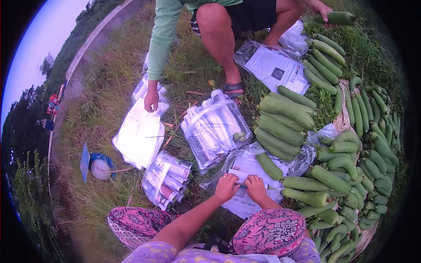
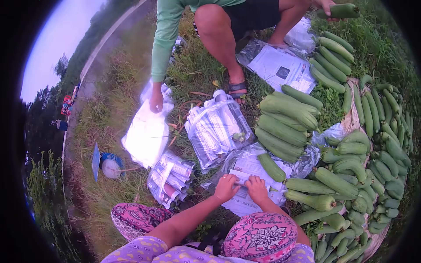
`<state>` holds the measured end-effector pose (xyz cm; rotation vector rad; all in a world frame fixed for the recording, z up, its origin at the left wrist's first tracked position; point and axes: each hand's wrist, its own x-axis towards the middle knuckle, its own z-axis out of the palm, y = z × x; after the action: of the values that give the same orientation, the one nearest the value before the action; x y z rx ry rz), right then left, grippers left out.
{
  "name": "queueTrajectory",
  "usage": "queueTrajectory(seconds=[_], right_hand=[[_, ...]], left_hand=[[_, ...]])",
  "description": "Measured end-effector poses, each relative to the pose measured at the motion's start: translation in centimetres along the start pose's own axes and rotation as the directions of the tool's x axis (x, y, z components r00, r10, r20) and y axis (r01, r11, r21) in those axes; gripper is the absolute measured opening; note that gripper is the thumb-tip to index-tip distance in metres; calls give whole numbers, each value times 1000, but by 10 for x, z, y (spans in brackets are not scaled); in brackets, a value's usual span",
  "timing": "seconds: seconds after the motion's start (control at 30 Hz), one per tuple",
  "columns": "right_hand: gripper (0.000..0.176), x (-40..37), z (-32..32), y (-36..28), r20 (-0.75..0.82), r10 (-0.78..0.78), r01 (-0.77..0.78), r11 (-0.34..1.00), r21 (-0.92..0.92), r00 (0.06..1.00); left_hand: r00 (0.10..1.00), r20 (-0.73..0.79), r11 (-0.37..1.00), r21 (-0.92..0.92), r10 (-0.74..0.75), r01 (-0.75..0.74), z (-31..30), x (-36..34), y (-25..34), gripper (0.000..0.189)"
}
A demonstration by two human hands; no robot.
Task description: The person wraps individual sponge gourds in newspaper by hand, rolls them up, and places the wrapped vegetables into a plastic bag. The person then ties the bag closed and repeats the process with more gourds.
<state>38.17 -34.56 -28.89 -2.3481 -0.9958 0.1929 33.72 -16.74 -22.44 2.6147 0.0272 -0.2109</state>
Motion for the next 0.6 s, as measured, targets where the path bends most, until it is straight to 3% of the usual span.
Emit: queueTrajectory(seconds=[0.03,0.07,0.1,0.17,0.27,0.37,0.43,0.6], right_hand=[[31,5,-2,2,26,21,-22,1000,16,999],[34,7,-4,2,60,46,-48,998,34,997],[36,9,-8,2,99,70,-76,996,51,993],[44,10,-14,3,65,89,-98,985,141,994],[44,16,-24,4,-38,122,-108,958,267,992],[46,19,-42,-1,-125,191,-129,911,391,974],[47,26,-56,-1,-127,296,-202,851,484,947],[50,42,-86,-5,-43,365,-260,737,624,930]], left_hand=[[997,33,996,-54,-65,67,4,-7,-3,17],[897,221,875,-224,-384,430,-7,-10,16,11],[820,330,724,-389,-468,570,7,-16,10,13],[628,591,267,-585,-506,766,42,-25,-9,19],[605,679,-111,-698,-417,707,42,-9,11,32],[814,509,-333,-847,-280,415,71,12,8,38],[836,474,-342,-862,-277,375,67,26,17,32],[883,313,-320,-926,-349,202,20,46,55,29]])
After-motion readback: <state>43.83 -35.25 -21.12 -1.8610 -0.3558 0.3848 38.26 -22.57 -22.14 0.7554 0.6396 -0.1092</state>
